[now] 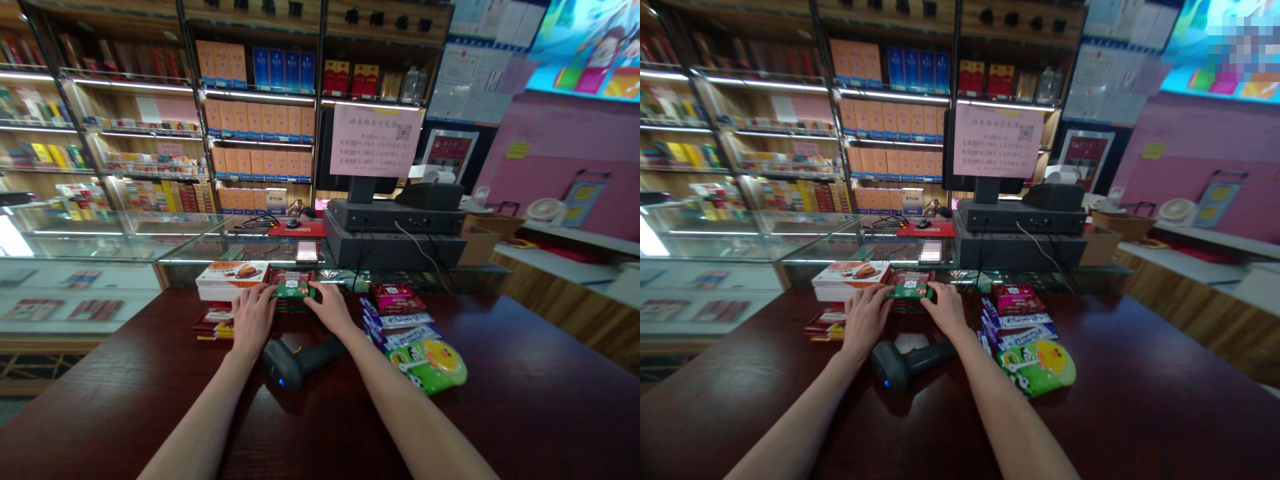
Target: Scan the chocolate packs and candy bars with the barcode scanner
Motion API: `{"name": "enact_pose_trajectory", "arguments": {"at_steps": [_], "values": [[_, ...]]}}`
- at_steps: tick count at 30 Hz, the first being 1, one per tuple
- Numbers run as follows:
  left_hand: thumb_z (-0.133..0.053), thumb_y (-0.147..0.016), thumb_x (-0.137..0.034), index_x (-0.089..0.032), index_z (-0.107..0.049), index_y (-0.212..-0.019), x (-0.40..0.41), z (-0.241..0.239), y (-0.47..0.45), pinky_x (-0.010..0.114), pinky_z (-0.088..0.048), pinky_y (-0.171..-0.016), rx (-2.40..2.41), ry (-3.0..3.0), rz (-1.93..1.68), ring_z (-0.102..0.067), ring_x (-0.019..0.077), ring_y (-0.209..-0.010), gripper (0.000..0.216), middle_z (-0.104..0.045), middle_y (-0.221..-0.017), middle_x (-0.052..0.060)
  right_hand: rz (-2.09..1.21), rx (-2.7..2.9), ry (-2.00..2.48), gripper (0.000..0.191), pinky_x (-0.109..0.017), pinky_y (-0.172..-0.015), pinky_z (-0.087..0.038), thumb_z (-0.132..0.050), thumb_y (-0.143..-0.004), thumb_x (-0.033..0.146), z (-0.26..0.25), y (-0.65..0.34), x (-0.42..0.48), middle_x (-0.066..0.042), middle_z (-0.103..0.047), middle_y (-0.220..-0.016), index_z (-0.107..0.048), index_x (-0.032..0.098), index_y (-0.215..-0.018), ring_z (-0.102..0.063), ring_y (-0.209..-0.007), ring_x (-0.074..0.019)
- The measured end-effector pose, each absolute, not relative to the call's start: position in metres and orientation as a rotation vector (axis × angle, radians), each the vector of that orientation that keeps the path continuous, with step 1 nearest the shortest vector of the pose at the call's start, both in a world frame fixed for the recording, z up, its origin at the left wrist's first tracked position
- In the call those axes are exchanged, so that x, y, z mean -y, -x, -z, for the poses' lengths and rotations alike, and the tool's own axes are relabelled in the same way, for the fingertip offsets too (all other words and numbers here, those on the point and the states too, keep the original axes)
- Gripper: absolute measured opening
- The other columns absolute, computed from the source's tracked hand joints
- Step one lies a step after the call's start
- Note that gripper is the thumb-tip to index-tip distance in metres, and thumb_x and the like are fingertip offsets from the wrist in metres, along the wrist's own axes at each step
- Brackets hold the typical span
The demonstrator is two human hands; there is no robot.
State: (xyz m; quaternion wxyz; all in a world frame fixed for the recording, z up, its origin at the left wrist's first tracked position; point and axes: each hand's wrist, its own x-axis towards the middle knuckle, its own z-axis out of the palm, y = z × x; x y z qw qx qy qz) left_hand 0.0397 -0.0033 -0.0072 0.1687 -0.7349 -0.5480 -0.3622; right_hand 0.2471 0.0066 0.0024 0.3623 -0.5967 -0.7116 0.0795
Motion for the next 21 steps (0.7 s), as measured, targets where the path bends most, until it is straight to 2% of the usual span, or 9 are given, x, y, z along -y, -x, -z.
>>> {"name": "enact_pose_trajectory", "arguments": {"at_steps": [7, 21], "values": [[-0.049, -0.097, -0.021, -0.026, -0.065, -0.123, 0.007, 0.005, -0.037, 0.047, -0.037, -0.097, 1.529, 2.17, 1.013, -0.056, 0.0285, -0.111, 0.031, -0.073, -0.119, 0.004, -0.179, 1.84, 1.511, 0.042, -0.043, -0.105, -0.041, -0.066, -0.088, 0.033, 0.001, -0.243, -0.013, -0.005, -0.063, -0.138, -0.065, 0.023, -0.13, -0.053, -0.123, -0.0277], [-0.047, -0.095, -0.018, -0.024, -0.063, -0.126, 0.004, 0.007, -0.033, 0.047, -0.037, -0.099, 1.562, 2.179, 1.027, -0.057, 0.0285, -0.113, 0.035, -0.074, -0.114, 0.006, -0.177, 1.855, 1.535, 0.044, -0.043, -0.106, -0.042, -0.064, -0.091, 0.034, 0.002, -0.24, -0.019, -0.005, -0.06, -0.142, -0.062, 0.024, -0.134, -0.053, -0.126, -0.0274]]}}
